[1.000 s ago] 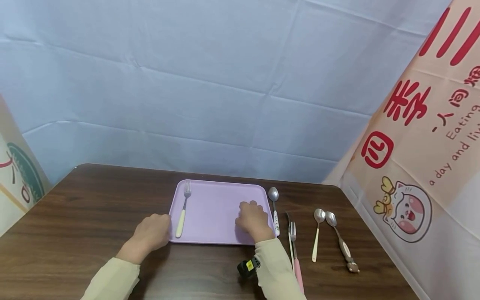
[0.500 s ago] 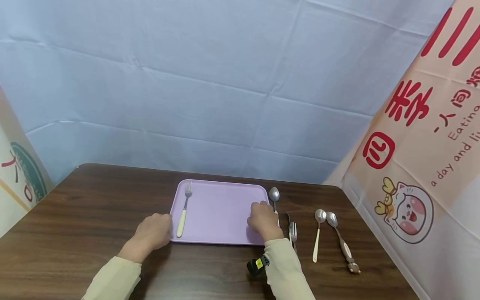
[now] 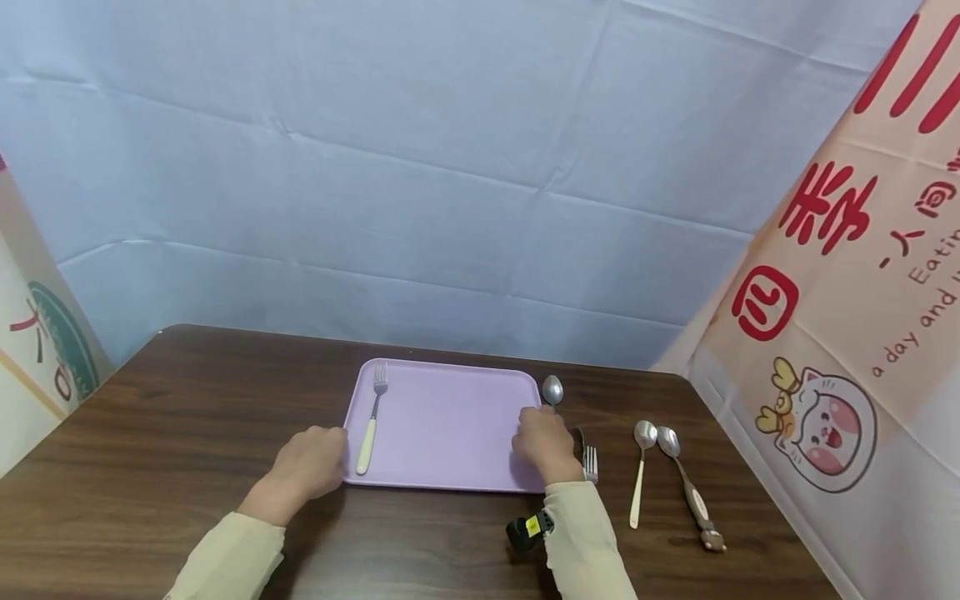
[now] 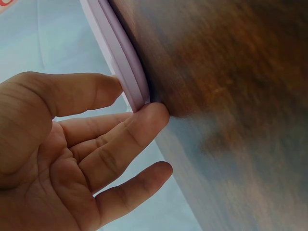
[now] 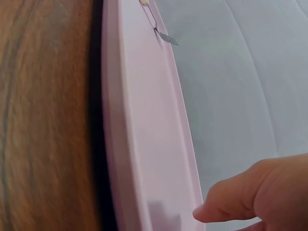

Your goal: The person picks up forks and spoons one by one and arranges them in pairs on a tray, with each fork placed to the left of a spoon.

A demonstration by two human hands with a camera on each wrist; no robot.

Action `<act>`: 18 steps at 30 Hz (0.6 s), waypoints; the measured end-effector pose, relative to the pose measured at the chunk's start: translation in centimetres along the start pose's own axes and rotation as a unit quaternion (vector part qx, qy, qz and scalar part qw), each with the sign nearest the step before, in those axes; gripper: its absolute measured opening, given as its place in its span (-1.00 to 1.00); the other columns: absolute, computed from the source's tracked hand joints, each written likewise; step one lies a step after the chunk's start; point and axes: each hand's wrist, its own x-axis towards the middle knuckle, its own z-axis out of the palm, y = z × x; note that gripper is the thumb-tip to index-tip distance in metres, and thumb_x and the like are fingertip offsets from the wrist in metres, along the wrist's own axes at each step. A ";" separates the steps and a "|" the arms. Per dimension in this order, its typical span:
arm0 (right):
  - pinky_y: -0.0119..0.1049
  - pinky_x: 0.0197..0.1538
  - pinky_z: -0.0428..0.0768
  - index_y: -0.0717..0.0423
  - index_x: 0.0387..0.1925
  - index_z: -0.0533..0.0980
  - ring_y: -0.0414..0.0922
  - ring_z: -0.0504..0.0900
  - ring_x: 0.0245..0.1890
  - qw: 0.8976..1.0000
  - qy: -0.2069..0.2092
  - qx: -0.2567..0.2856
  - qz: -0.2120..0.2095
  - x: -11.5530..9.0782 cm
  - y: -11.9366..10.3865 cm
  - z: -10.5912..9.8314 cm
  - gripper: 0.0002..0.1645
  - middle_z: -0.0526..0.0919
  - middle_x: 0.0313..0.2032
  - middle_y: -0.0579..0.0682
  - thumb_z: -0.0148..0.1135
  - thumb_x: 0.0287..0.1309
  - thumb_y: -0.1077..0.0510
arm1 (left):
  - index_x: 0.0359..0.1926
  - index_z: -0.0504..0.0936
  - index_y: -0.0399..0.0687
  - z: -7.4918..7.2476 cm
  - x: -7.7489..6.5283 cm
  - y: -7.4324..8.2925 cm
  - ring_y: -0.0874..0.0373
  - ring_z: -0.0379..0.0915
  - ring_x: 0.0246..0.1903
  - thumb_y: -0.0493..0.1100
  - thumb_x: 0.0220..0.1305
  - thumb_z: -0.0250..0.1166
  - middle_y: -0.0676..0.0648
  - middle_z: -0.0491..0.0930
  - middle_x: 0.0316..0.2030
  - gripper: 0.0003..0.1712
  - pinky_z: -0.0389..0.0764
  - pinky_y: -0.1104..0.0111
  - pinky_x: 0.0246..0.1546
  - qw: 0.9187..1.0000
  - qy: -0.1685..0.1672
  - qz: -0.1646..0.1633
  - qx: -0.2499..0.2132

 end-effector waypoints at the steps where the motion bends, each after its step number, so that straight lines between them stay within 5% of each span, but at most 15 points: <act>1: -0.01 -0.39 0.46 0.25 -0.29 0.55 0.09 0.46 -0.32 1.000 -0.003 -0.001 0.001 0.1 0.2 -0.1 -0.82 0.47 -0.34 0.19 0.18 0.00 0.26 | -0.57 0.44 -0.21 0.0 0.0 0.0 0.07 0.25 -0.66 -0.42 -0.05 0.18 -0.07 0.32 -0.67 -0.90 0.33 0.23 -0.67 1.000 0.000 -0.002 -0.001; 11: -0.05 -0.33 0.47 0.29 -0.31 0.55 0.03 0.46 -0.40 1.000 -0.020 0.005 0.000 0.6 1.8 -0.5 -0.88 0.51 -0.39 0.17 0.13 0.08 0.35 | -0.56 0.45 -0.22 0.0 -0.1 -0.1 0.07 0.26 -0.66 -0.42 -0.04 0.17 -0.07 0.33 -0.67 -0.92 0.34 0.23 -0.66 1.000 -0.002 -0.008 -0.005; 18: -0.03 -0.30 0.50 0.30 -0.23 0.52 0.07 0.53 -0.33 1.000 0.007 0.023 0.002 0.8 2.9 -0.4 -0.82 0.55 -0.34 0.21 0.07 0.11 0.39 | -0.57 0.45 -0.20 0.0 0.0 -0.1 0.07 0.26 -0.66 -0.40 -0.04 0.18 -0.07 0.33 -0.67 -0.90 0.34 0.22 -0.66 1.000 -0.003 -0.005 -0.007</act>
